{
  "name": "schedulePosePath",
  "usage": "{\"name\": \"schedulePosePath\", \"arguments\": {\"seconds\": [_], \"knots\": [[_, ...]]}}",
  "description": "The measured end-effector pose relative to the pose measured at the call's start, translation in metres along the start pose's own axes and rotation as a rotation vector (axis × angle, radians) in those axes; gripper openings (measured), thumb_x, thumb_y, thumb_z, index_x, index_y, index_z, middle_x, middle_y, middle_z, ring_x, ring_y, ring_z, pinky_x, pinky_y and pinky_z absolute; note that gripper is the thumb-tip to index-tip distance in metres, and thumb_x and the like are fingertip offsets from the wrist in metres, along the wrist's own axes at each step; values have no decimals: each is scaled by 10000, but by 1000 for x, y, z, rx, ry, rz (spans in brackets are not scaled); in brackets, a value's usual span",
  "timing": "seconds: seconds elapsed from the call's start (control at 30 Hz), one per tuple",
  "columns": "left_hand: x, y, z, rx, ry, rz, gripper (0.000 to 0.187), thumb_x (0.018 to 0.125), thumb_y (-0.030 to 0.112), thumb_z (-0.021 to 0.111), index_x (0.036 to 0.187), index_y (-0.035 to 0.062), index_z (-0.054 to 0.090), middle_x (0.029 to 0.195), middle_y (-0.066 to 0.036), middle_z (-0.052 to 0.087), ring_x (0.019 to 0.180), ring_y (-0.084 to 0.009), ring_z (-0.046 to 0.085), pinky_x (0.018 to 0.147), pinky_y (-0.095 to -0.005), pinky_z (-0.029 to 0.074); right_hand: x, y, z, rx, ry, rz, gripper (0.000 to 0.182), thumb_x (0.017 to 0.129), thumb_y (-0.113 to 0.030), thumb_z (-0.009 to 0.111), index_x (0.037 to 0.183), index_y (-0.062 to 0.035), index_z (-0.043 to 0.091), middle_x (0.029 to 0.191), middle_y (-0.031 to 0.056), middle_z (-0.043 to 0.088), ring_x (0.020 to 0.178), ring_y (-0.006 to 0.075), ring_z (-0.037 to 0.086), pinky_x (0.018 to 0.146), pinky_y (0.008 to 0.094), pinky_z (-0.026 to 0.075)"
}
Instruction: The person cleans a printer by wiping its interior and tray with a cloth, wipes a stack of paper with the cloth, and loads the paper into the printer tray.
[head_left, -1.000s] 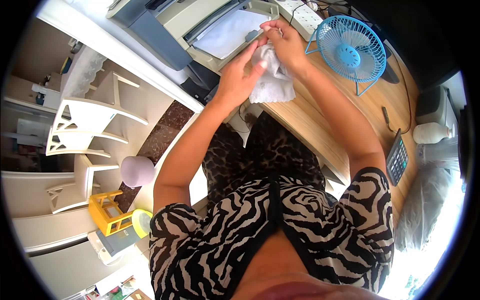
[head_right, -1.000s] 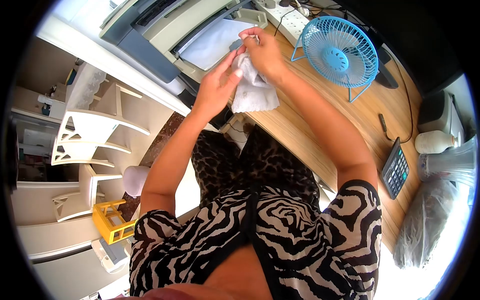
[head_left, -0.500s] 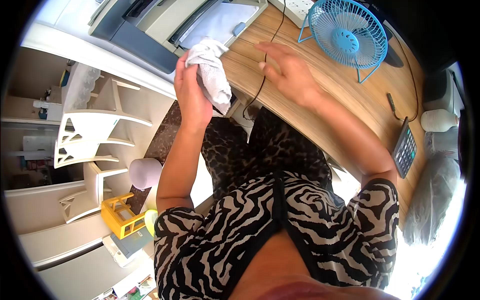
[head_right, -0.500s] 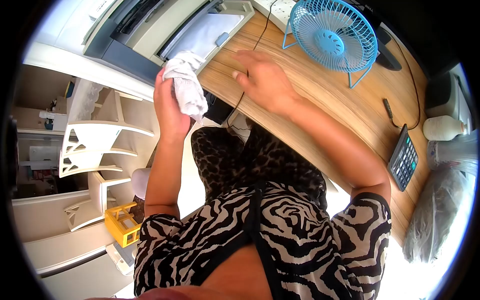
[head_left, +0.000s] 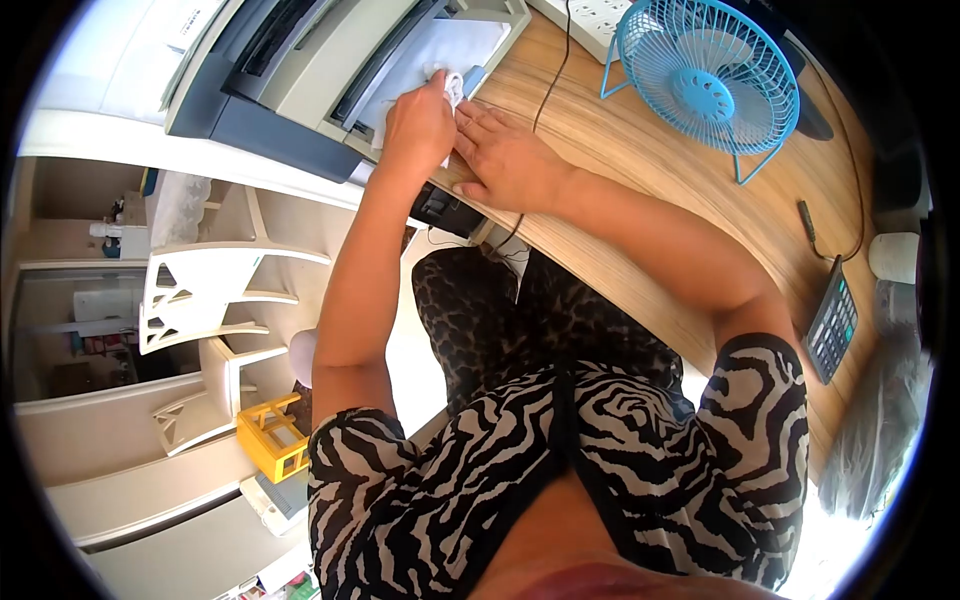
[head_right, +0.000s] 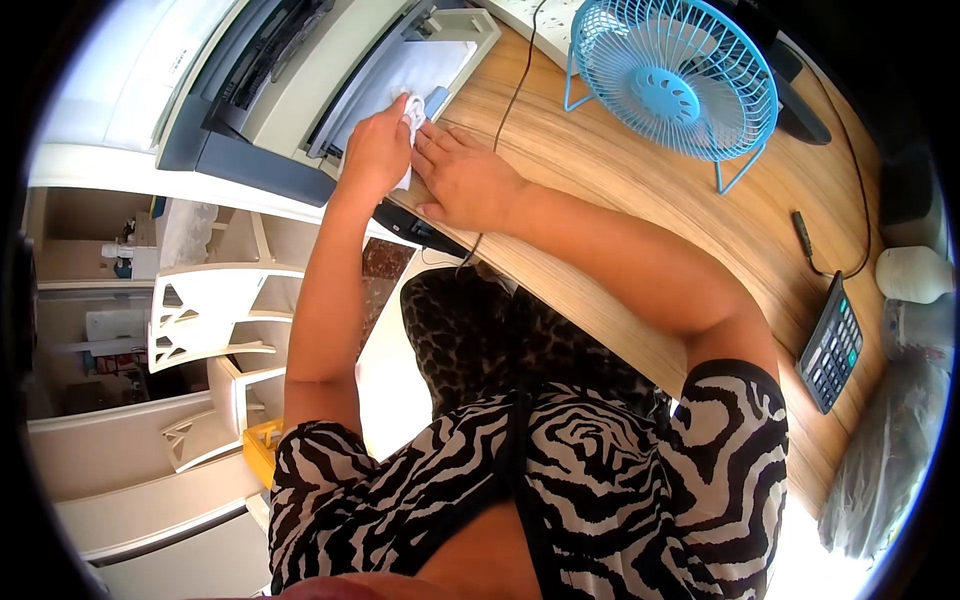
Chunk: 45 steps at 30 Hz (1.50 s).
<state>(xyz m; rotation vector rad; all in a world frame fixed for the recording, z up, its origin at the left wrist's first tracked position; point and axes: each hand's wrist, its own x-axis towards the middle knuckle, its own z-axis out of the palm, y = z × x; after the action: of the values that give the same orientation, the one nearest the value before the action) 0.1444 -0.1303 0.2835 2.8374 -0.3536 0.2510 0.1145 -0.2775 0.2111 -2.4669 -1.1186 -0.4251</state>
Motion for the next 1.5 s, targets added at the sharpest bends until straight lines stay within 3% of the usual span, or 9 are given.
{"name": "schedulePosePath", "arguments": {"seconds": [0.2,0.4,0.53,0.57,0.7,0.87,1.17,1.3,1.5], "knots": [[63,-4,16,-102,-19,7,365,945,139,465,1252,43,636,963,-295,654,899,-444,631,819,-478,491,0,0,-1,60,10,12,710,904,-393,581,1423,61,407,1488,226,387,1436,350,293,1177,458,259],[38,19,8,-76,474,249,267,915,40,474,1108,41,657,875,-253,652,749,-407,624,709,-424,505,-4,0,-3,84,-23,24,625,904,-379,579,1362,35,482,1441,209,438,1370,353,369,1145,476,298],[-22,52,-20,-448,200,207,314,911,-32,410,1108,40,644,814,-116,636,621,-157,544,603,-292,452,6,0,-38,226,-435,33,534,897,-355,583,1321,-32,553,1395,160,508,1333,316,439,1123,477,320],[-33,52,-29,-538,85,101,320,926,-24,391,1111,36,644,855,-75,643,696,-88,537,641,-265,449,7,-3,-19,222,-93,21,479,895,-327,588,1310,-87,573,1370,106,545,1273,302,497,1097,493,352],[-52,26,-67,-732,374,2,342,928,-13,348,1122,-1,629,997,-73,653,856,-116,588,799,-248,469,1,1,-3,291,-77,60,472,927,-324,556,1370,-163,532,1493,139,428,1421,294,337,1173,452,279],[-45,-21,-88,-558,793,30,307,992,58,364,1172,-4,605,1103,-109,645,989,-164,604,898,-287,473,1,-3,-14,85,-128,43,748,935,-370,555,1490,50,280,1611,176,182,1502,314,145,1198,452,218],[-13,-17,-45,-133,55,105,307,910,128,607,1186,-5,631,1176,-245,642,1067,-389,624,902,-407,495,0,-1,-13,102,-109,36,749,927,-389,571,1475,46,303,1572,214,254,1488,330,188,1195,458,224],[4,4,-57,-65,316,141,221,929,87,586,1117,7,672,940,-199,708,840,-341,689,772,-360,517,-1,1,-7,116,-62,28,709,928,-380,559,1442,60,348,1568,217,270,1483,333,202,1185,467,235],[-11,11,-92,-57,257,71,218,914,48,565,1101,8,670,968,-179,700,828,-298,674,761,-351,515,1,0,-15,76,-140,39,657,937,-366,538,1422,55,398,1578,206,261,1483,327,202,1183,456,238]]}}
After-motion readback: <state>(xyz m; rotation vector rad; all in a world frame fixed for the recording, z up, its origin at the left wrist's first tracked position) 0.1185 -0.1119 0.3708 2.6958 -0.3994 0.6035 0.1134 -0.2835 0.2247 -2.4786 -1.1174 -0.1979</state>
